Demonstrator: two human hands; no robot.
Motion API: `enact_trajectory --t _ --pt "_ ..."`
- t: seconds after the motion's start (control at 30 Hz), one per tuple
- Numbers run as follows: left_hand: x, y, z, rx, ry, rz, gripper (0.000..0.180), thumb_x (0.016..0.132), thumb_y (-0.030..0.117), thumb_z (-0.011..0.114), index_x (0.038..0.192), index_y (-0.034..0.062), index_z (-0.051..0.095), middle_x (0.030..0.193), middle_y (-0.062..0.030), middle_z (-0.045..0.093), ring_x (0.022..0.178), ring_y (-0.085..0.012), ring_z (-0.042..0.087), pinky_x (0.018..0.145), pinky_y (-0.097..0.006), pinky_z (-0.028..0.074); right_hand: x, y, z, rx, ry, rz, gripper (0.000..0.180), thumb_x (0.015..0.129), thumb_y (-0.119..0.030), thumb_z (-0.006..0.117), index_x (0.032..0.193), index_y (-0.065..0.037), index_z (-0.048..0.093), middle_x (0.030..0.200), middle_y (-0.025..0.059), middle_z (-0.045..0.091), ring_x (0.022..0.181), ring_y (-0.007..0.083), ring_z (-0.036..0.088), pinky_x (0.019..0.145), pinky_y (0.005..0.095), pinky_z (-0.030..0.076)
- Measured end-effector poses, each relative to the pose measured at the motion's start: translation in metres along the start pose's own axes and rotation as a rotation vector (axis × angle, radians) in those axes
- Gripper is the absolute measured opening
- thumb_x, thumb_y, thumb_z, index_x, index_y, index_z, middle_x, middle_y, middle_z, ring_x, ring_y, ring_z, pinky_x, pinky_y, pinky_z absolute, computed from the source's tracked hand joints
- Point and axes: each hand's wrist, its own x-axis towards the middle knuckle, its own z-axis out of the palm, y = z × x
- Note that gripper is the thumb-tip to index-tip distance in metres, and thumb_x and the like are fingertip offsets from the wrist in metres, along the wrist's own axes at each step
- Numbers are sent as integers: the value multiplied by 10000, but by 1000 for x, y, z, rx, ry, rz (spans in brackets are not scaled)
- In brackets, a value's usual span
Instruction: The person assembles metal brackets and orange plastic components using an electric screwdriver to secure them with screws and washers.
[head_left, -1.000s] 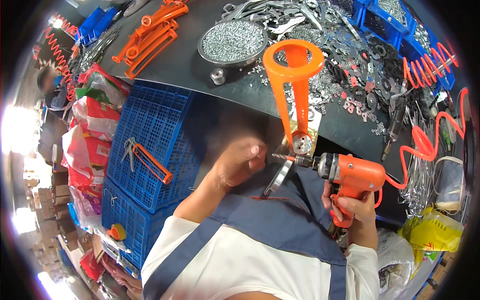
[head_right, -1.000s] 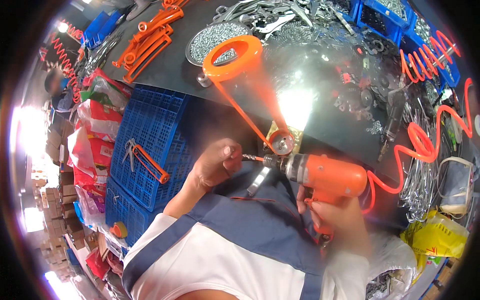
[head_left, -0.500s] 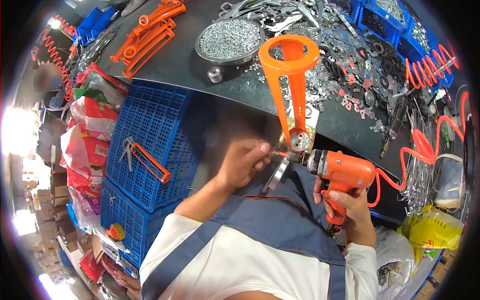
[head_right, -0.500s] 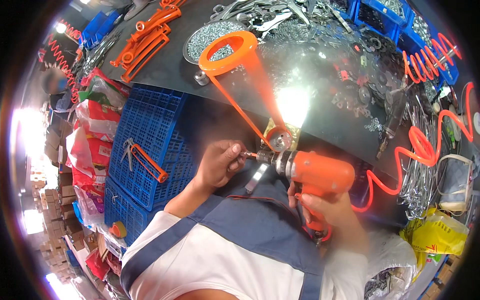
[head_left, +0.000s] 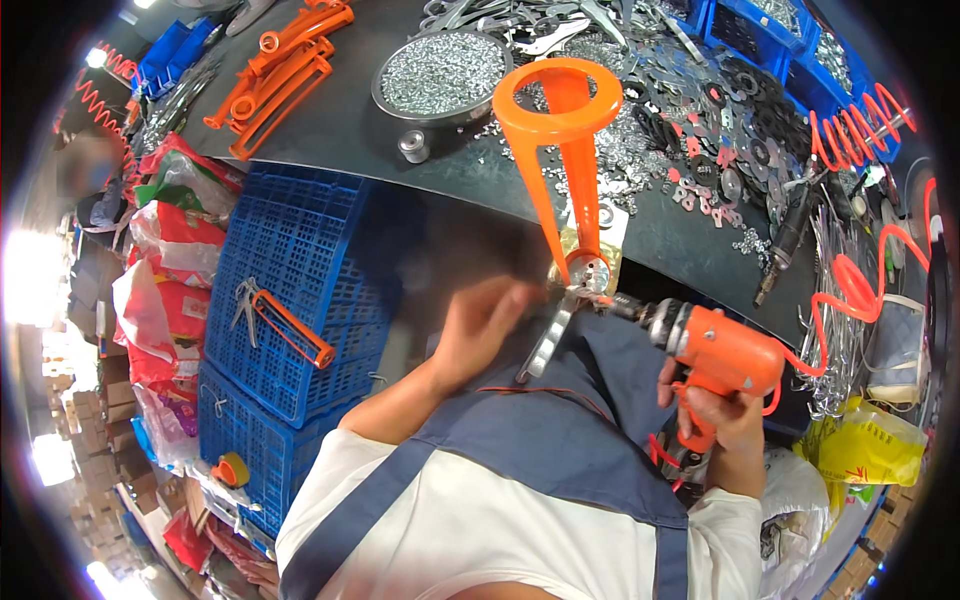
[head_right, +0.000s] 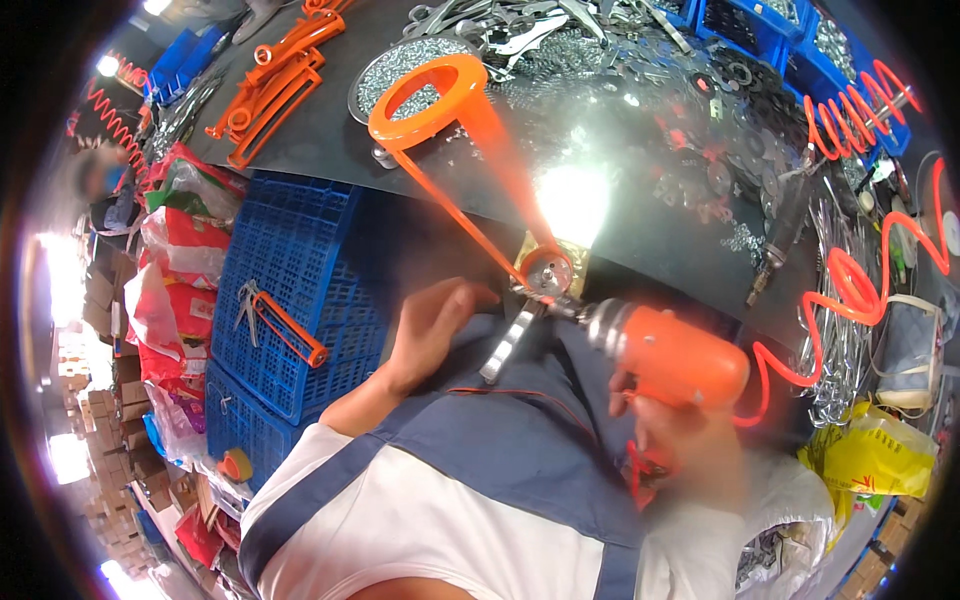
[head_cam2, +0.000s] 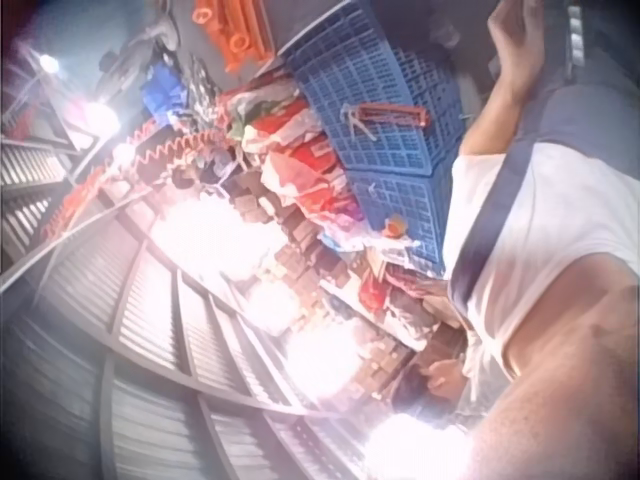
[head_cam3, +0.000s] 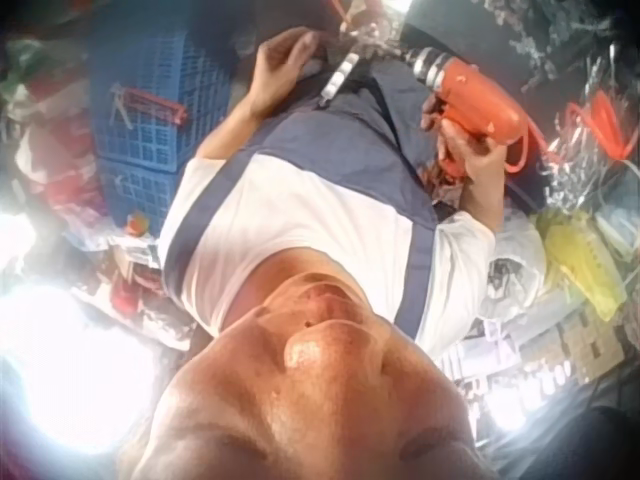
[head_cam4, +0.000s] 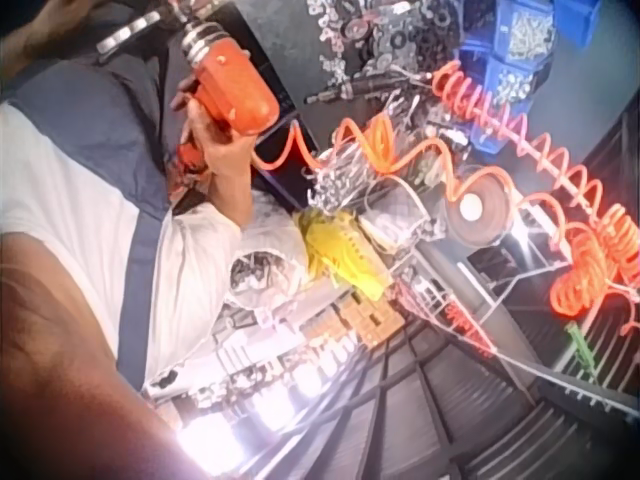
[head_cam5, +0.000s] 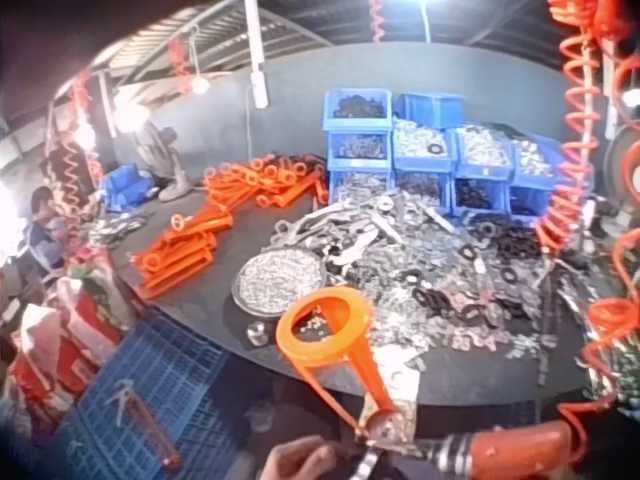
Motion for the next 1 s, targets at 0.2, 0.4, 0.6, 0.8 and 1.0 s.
enact_trajectory --t 0.2,0.4,0.6,0.8,1.0 --pt "18 -8 14 858 -86 860 282 765 101 735 1037 81 663 616 -69 561 517 -231 561 474 -345 435 13 -15 -24 -294 49 -72 563 812 -21 622 1323 25 388 956 180 615 697 218 646 387 232 488" --pt "36 -29 15 907 -123 960 322 757 97 684 1073 108 623 622 -35 542 539 -186 571 448 -328 429 36 -27 -21 -357 -76 40 520 819 -37 637 1294 5 431 929 125 618 723 176 644 414 243 506" --pt "43 -27 21 806 -227 757 210 791 45 626 996 94 624 618 -44 554 492 -170 564 423 -317 414 55 -69 0 -675 -134 177 244 797 -50 603 1034 10 601 754 113 634 689 164 641 506 325 512" --pt "46 -36 27 756 -135 837 166 830 55 624 987 95 657 597 -36 517 457 -162 510 412 -323 405 72 -94 5 -1212 -387 53 222 757 -43 635 955 40 581 890 136 616 736 255 577 713 327 473" --pt "44 -39 26 620 -132 822 247 816 5 621 1049 71 666 612 -16 536 479 -145 569 410 -299 416 87 -94 2 -1176 -349 133 236 756 -47 624 984 7 600 845 139 608 724 219 573 701 323 477"
